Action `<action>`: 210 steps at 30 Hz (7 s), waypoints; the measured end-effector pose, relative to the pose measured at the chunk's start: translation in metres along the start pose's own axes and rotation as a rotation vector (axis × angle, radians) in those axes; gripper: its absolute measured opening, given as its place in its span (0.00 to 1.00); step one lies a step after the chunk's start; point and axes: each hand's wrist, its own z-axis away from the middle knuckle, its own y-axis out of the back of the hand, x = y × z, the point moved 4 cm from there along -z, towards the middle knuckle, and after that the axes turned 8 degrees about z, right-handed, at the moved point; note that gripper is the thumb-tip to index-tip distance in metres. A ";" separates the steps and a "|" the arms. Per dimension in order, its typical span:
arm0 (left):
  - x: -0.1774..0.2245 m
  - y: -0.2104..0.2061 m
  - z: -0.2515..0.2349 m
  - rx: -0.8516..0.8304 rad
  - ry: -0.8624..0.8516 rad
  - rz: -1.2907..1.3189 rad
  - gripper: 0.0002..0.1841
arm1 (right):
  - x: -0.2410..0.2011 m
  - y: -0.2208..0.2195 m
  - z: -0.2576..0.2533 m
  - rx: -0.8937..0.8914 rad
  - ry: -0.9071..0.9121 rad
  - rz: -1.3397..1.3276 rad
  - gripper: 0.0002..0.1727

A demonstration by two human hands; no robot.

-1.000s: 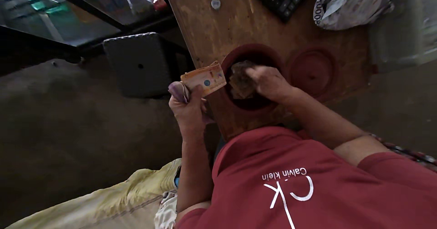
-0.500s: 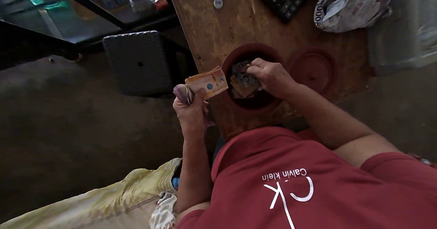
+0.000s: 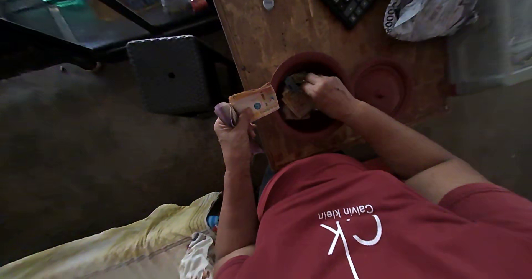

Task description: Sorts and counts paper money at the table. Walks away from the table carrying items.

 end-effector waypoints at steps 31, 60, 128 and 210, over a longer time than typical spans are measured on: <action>-0.008 0.001 -0.003 0.013 0.041 0.008 0.08 | -0.005 -0.008 0.005 -0.091 0.117 0.114 0.13; -0.001 -0.063 -0.009 -0.426 0.096 0.141 0.14 | 0.042 0.028 0.049 0.478 -0.640 -1.513 0.09; -0.004 -0.041 0.000 -0.161 0.118 0.260 0.12 | 0.011 0.010 0.034 0.430 -0.682 -1.623 0.06; -0.015 -0.073 0.027 -0.337 0.037 0.300 0.06 | -0.004 0.008 0.038 0.590 -0.663 -1.919 0.07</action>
